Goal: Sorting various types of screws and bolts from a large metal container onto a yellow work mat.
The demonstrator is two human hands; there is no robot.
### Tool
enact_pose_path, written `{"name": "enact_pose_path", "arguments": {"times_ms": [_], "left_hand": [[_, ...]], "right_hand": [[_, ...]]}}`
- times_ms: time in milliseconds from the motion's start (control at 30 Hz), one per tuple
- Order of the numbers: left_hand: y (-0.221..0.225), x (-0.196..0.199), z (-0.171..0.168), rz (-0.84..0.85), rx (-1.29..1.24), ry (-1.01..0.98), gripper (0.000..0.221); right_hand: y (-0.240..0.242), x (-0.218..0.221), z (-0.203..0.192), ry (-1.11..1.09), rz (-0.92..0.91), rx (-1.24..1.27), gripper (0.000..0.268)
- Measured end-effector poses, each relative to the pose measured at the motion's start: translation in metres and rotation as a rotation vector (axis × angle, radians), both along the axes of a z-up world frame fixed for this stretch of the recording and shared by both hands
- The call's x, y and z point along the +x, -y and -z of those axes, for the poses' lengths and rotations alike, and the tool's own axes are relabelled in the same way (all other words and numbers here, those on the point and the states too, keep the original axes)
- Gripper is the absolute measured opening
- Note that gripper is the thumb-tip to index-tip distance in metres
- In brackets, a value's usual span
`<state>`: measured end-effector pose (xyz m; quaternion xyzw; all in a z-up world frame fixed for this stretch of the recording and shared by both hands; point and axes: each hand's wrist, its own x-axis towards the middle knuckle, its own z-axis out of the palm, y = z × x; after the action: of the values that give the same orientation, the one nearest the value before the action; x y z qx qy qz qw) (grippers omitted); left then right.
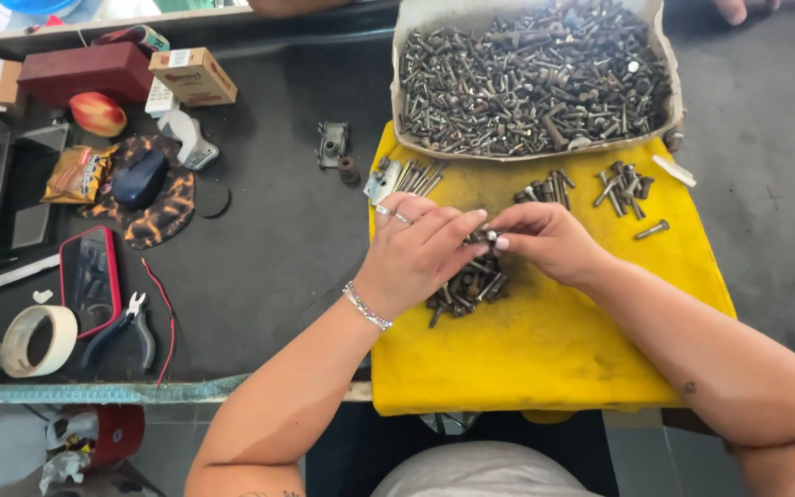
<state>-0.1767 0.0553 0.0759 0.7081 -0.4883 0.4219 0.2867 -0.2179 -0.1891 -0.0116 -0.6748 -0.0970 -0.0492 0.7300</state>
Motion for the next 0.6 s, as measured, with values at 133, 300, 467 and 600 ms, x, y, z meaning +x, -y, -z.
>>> {"name": "enact_pose_path", "arguments": {"times_ms": [133, 300, 467, 600], "left_hand": [[-0.005, 0.000, -0.001, 0.045, 0.016, -0.015, 0.033], [-0.011, 0.006, -0.008, 0.069, 0.108, 0.000, 0.028], [-0.020, 0.011, -0.004, 0.059, 0.165, -0.091, 0.019], [-0.023, 0.010, -0.002, 0.029, 0.233, -0.142, 0.014]], "right_hand": [[-0.003, -0.003, 0.010, -0.013, -0.057, 0.203, 0.024], [0.036, 0.005, -0.012, 0.143, 0.007, -0.055, 0.022], [0.128, 0.021, -0.049, 0.141, 0.131, 0.332, 0.015], [0.175, 0.013, -0.072, 0.103, 0.184, 0.025, 0.013]]}}
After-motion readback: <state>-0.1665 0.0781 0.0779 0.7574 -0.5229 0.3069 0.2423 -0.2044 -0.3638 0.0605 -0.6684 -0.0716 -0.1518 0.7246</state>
